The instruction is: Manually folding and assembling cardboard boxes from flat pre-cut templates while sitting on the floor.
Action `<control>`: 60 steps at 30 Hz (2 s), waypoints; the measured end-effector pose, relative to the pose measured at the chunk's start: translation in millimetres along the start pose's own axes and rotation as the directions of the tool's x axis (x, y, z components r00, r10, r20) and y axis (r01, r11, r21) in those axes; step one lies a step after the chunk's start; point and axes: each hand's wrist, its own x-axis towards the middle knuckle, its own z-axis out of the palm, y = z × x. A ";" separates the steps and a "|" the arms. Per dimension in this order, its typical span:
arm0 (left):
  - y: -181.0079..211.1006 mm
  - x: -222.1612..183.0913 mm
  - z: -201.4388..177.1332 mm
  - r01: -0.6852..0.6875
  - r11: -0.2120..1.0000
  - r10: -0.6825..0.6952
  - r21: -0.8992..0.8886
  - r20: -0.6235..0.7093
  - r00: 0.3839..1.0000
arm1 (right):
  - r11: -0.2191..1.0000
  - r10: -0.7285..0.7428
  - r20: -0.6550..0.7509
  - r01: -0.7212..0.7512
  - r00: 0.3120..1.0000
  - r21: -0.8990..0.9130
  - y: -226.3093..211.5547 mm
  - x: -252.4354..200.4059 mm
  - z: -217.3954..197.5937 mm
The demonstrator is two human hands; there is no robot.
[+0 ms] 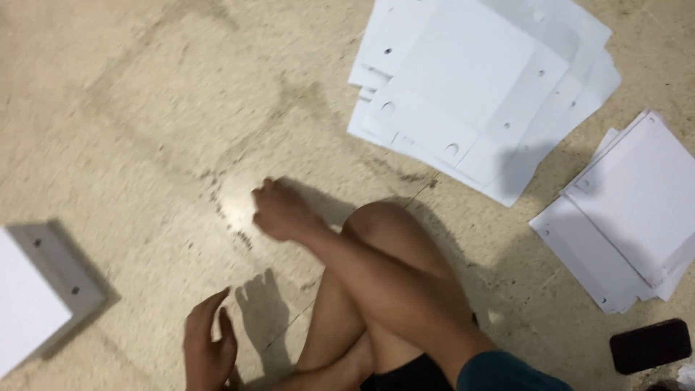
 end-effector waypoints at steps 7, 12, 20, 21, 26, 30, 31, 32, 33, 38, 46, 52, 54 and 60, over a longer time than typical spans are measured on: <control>165.7 160.2 74.2 -0.365 0.921 0.372 -0.138 0.026 0.928 | 0.985 0.065 0.106 -0.081 0.992 0.151 1.8 3.6 1.2; 262.9 232.0 205.8 -0.776 0.631 0.617 -0.002 0.607 0.500 | 0.973 0.113 0.125 -0.136 0.986 0.186 25.9 -9.4 18.5; 209.4 241.5 286.3 -0.941 0.292 0.623 0.172 0.712 0.324 | 0.962 0.127 0.158 -0.161 0.979 0.223 55.7 -10.7 36.2; 207.5 241.1 287.1 -0.942 0.289 0.625 0.170 0.712 0.320 | 0.961 0.129 0.159 -0.163 0.979 0.222 60.2 -11.6 36.8; 195.0 230.3 304.6 -0.947 0.311 0.649 0.083 0.710 0.275 | 0.963 0.132 0.166 -0.166 0.977 0.213 85.2 -28.4 41.0; 212.6 230.7 284.9 -0.941 0.336 0.646 0.027 0.720 0.252 | 0.963 0.124 0.176 -0.161 0.977 0.216 143.2 -75.8 50.3; 217.2 229.7 279.1 -0.949 0.314 0.757 0.019 0.599 0.262 | 0.964 0.121 0.174 -0.158 0.977 0.216 147.3 -82.6 51.3; 222.1 228.6 273.2 -0.957 0.289 0.848 0.013 0.461 0.263 | 0.964 0.118 0.172 -0.155 0.978 0.216 151.3 -89.8 51.7; 225.1 229.0 276.9 -0.959 0.282 0.849 0.015 0.461 0.257 | 0.964 0.117 0.167 -0.152 0.979 0.216 155.5 -95.3 50.3; 255.3 232.4 247.7 -0.861 0.493 0.868 -0.126 -0.007 0.497 | 0.971 0.083 0.173 -0.119 0.981 0.210 166.2 -112.6 63.4; 246.3 259.3 109.8 -0.510 0.814 0.327 -0.277 -0.507 0.798 | 0.986 -0.053 0.238 0.014 0.970 0.165 84.7 -31.2 52.1; 129.3 206.6 -31.7 -0.057 0.888 -0.189 -0.457 -0.474 0.860 | 0.971 -0.223 0.307 0.182 0.925 0.157 37.7 -30.4 62.1; 50.1 184.9 -35.3 0.043 0.819 -0.355 -0.572 -0.448 0.820 | 0.960 -0.273 0.330 0.235 0.904 0.149 24.3 -33.4 68.1; -83.0 112.8 -15.8 0.384 0.753 -0.562 -0.534 -0.220 0.797 | 0.921 -0.386 0.428 0.371 0.817 0.121 -16.3 -57.5 83.5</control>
